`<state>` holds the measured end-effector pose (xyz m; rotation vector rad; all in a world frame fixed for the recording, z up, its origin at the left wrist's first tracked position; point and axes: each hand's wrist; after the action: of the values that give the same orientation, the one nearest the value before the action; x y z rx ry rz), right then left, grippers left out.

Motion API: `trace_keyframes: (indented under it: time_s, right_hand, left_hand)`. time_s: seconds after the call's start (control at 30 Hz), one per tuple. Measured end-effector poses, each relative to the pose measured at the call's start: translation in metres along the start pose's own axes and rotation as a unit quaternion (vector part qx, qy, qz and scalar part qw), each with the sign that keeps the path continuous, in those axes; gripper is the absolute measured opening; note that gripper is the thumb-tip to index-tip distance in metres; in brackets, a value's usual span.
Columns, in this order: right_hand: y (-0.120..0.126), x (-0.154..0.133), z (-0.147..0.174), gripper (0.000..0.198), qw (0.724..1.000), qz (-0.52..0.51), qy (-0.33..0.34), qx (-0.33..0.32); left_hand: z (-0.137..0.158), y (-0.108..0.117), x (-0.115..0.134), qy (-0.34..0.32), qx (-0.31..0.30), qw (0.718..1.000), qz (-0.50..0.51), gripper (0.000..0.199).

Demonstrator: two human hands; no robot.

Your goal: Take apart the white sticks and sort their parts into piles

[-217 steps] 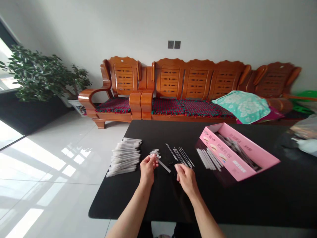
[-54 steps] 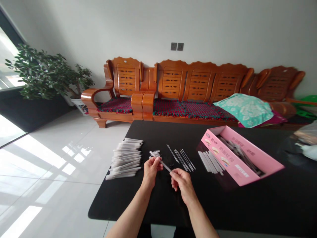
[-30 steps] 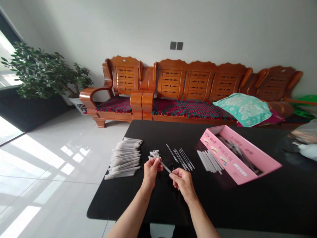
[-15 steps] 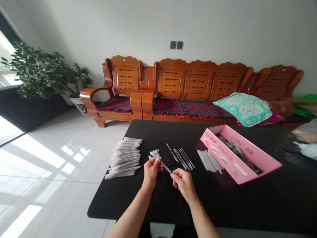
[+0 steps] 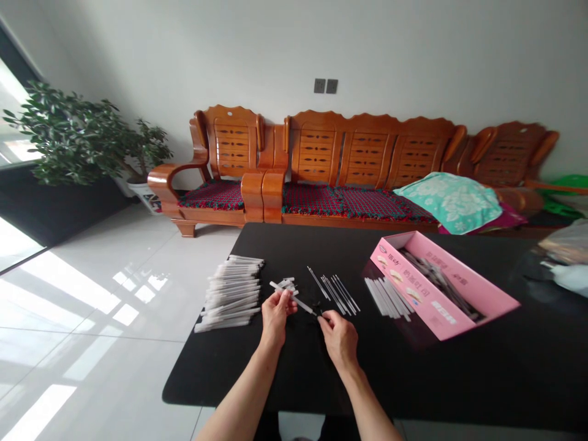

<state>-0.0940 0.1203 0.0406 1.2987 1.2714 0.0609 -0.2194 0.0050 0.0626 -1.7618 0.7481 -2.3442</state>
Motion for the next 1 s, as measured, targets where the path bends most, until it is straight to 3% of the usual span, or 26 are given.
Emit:
trace_keyframes:
  time_s: [0.2, 0.37, 0.53, 0.67, 0.77, 0.87, 1.0]
  right_hand:
    - [0.008, -0.017, 0.004, 0.039, 0.992, -0.119, 0.052, -0.001]
    - [0.015, -0.021, 0.006, 0.037, 0.985, -0.152, 0.064, -0.042]
    - [0.033, 0.011, 0.002, 0.037, 0.985, -0.168, 0.036, -0.025]
    - [0.040, 0.046, -0.006, 0.041, 0.992, -0.096, -0.023, 0.081]
    - [0.037, 0.059, -0.014, 0.040, 0.989, 0.003, -0.065, 0.132]
    - [0.035, 0.058, -0.021, 0.036, 0.987, 0.068, -0.091, 0.116]
    - [0.037, 0.034, -0.023, 0.038, 0.991, 0.015, -0.096, 0.097]
  left_hand:
    - [0.002, 0.000, 0.000, 0.001, -0.003, 1.000, -0.010, 0.044]
    - [0.004, -0.002, -0.002, 0.004, -0.016, 1.000, -0.017, 0.043]
    - [-0.008, 0.006, 0.016, -0.071, 0.033, 0.997, 0.002, 0.038]
    - [-0.017, 0.012, 0.028, -0.107, 0.080, 0.991, 0.008, 0.035]
    - [-0.014, 0.010, 0.025, -0.080, 0.057, 0.995, 0.003, 0.036]
    - [-0.007, 0.005, 0.019, -0.041, 0.010, 0.999, -0.003, 0.040]
    - [0.003, -0.001, 0.015, -0.009, -0.064, 0.998, -0.014, 0.040]
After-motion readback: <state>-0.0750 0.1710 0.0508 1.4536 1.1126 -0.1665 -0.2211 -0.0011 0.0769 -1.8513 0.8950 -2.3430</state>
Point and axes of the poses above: each hand's wrist, its own z-axis away from the middle knuckle, its own y-axis out of the back of the hand, x = y × z, and after that the axes turned 1 degree about -z, right-handed
